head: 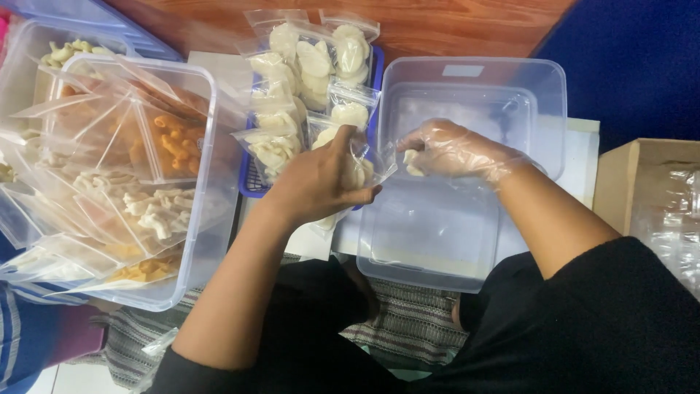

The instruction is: A person wearing plastic gloves is packaging dumplings into small plastic bags from a larger container.

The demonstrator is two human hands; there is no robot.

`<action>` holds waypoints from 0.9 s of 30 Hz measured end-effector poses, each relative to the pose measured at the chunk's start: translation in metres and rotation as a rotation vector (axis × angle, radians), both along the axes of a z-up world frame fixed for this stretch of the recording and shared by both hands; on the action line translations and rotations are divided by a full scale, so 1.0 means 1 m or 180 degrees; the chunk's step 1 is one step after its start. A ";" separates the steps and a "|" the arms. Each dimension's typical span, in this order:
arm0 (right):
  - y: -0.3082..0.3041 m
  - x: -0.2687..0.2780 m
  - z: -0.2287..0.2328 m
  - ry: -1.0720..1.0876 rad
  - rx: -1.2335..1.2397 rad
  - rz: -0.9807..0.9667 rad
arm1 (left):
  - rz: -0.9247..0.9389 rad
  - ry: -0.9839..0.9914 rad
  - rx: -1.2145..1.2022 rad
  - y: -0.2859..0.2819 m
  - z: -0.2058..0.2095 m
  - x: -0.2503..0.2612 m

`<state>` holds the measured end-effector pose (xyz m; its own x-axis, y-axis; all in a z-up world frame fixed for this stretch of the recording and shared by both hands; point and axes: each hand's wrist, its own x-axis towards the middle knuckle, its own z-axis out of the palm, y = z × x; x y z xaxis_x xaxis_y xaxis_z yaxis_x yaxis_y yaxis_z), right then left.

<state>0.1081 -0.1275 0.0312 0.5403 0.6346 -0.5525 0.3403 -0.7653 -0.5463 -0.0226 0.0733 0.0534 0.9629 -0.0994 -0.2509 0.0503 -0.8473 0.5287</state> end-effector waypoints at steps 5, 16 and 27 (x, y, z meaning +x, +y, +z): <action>-0.009 -0.003 0.029 0.0174 0.0452 -0.0336 | -0.0094 -0.0101 0.0223 -0.007 -0.003 0.002; -0.052 -0.033 0.085 -0.0011 0.1856 -0.0921 | -0.0158 -0.0881 0.1209 -0.036 -0.003 0.014; -0.063 -0.055 0.085 -0.0537 0.1678 -0.0834 | -0.0323 -0.1194 0.1144 -0.068 -0.016 0.012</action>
